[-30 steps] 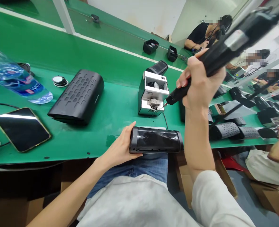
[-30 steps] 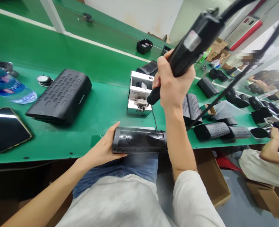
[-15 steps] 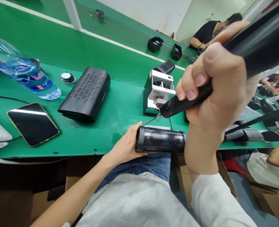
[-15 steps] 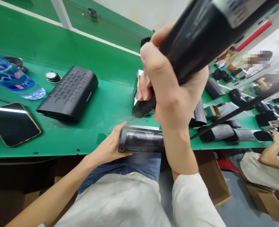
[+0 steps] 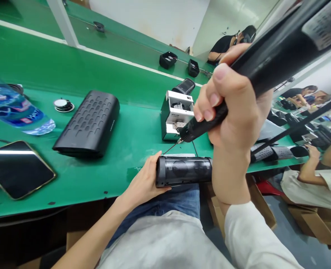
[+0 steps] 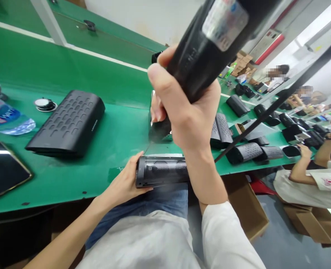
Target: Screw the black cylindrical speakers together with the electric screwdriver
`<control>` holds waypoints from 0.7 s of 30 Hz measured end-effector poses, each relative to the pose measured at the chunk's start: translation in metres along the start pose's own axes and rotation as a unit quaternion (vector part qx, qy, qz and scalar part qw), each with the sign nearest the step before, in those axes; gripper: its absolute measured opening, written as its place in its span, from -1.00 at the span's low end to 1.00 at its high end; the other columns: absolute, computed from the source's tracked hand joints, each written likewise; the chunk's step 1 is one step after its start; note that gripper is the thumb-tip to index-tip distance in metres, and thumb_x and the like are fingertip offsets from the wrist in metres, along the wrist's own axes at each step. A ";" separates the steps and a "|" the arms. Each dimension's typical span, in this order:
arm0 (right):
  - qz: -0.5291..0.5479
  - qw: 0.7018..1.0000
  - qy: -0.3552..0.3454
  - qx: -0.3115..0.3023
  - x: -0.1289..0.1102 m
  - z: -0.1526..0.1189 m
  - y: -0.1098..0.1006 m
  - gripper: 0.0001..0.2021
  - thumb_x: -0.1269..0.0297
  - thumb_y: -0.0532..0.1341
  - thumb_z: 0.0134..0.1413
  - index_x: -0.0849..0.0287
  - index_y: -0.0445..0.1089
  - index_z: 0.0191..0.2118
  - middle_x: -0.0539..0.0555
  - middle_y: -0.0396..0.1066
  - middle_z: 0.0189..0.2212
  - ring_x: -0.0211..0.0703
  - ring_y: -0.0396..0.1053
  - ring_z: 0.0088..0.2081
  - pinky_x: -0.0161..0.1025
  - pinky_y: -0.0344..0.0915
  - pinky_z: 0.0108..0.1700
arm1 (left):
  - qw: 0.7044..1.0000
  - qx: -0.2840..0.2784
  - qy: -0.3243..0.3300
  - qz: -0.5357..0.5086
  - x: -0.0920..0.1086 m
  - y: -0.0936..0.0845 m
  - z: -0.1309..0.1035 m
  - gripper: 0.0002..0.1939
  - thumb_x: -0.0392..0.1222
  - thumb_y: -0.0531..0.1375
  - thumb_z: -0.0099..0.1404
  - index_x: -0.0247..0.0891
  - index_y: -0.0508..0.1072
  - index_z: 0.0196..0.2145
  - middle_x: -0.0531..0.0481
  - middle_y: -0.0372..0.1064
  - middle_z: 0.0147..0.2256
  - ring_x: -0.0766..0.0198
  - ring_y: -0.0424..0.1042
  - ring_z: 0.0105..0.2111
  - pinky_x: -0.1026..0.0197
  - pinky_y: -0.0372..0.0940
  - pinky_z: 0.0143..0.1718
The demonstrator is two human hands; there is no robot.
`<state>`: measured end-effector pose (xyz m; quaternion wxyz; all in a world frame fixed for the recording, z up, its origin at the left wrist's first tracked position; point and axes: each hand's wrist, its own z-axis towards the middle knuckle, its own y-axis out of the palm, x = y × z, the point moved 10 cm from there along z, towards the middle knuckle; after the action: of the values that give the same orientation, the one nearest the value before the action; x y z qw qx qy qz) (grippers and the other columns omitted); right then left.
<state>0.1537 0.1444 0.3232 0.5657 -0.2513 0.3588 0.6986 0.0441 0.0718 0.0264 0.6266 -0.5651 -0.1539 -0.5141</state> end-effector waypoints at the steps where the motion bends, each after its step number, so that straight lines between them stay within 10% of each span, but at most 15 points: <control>1: 0.004 1.000 0.004 -0.011 0.000 0.001 0.003 -0.80 0.34 0.48 0.19 -0.06 0.47 -0.30 -0.17 0.17 -0.58 -0.26 0.12 -0.66 -0.20 0.20 -0.61 | 1.000 0.000 -0.003 0.000 0.000 0.000 0.000 0.47 -0.19 0.63 0.21 0.02 -0.32 0.68 -0.45 0.15 0.53 -0.49 0.29 0.53 -0.53 0.38 0.46; 8: -0.029 1.000 0.009 -0.005 0.009 0.019 -0.001 -0.85 0.26 0.42 0.19 -0.08 0.44 -0.32 -0.12 0.12 -0.58 -0.19 0.11 -0.65 -0.17 0.18 -0.62 | 1.000 0.001 -0.001 -0.012 0.004 -0.002 0.000 0.44 -0.21 0.62 0.21 0.01 -0.26 0.68 -0.45 0.17 0.52 -0.47 0.30 0.53 -0.53 0.38 0.46; 13: -0.124 0.989 0.074 0.029 0.012 0.050 -0.031 -0.59 -0.07 0.61 0.10 -0.15 0.43 -0.15 -0.07 0.30 -0.49 0.00 0.51 -0.46 -0.18 0.41 -0.59 | 1.000 0.002 -0.008 0.001 0.003 -0.003 -0.001 0.45 -0.21 0.62 0.20 0.03 -0.29 0.67 -0.42 0.19 0.50 -0.47 0.33 0.51 -0.51 0.41 0.44; 21: -0.072 0.994 0.034 0.076 -0.024 0.060 -0.079 -0.67 0.08 0.57 0.14 -0.05 0.40 -0.29 -0.06 0.33 -0.44 -0.13 0.50 -0.47 -0.29 0.36 -0.62 | 1.000 0.007 -0.018 -0.003 -0.001 -0.004 -0.001 0.38 -0.20 0.61 0.21 0.03 -0.21 0.65 -0.40 0.21 0.48 -0.42 0.35 0.50 -0.46 0.42 0.44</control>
<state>0.2393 0.1846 0.3614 0.6195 -0.2563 0.4104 0.6182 0.0402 0.0714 0.0277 0.6261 -0.5690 -0.1706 -0.5051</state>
